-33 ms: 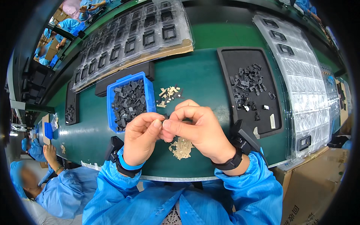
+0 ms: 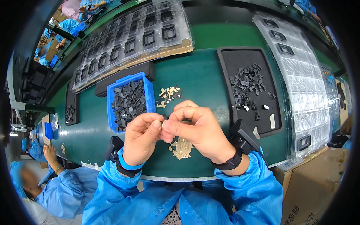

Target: Assembling small plastic and electronic components by hand at a production workbench.

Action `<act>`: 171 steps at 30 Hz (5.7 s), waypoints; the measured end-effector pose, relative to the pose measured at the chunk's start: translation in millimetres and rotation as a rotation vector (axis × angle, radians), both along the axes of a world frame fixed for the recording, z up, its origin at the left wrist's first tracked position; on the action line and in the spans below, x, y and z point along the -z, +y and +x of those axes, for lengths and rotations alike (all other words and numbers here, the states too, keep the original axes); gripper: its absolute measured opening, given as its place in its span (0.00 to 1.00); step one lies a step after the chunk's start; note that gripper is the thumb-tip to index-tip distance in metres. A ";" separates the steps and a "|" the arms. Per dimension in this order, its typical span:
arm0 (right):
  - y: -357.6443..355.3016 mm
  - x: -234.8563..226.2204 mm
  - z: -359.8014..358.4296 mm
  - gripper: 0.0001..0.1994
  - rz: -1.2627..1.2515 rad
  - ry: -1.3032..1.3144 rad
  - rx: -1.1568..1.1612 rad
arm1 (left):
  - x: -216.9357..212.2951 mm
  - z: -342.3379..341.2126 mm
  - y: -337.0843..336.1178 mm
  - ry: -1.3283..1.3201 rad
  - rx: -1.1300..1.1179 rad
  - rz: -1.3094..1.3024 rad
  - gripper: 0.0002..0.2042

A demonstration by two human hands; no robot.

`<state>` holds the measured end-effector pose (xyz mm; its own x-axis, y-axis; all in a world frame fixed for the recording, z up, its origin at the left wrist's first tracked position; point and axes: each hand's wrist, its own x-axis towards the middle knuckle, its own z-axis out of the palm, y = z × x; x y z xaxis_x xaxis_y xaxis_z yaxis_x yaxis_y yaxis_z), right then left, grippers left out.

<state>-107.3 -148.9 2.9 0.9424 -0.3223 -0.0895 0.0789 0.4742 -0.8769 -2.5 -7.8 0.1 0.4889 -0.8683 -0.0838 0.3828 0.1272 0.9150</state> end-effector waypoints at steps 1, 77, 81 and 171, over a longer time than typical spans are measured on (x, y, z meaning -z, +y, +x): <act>-0.6 0.2 -0.3 0.05 0.082 -0.029 -0.055 | 1.3 -0.1 0.2 -0.002 0.002 0.000 0.08; 1.0 12.6 4.0 0.07 -0.069 0.086 -0.087 | -1.4 -5.7 -0.2 -1.142 -0.159 0.055 0.19; 11.9 23.9 18.6 0.11 -0.043 -0.015 -0.081 | 10.2 -4.0 8.6 -0.899 -0.215 0.037 0.21; -25.0 24.4 29.3 0.05 -1.272 0.044 0.366 | -7.0 12.1 0.8 -0.174 -0.124 0.058 0.12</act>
<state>-78.0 -173.9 -21.6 0.7875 -0.4368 0.4349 -0.0140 -0.7181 -0.6958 9.6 -7.1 7.1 0.6033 -0.7967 -0.0366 0.2031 0.1091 0.9731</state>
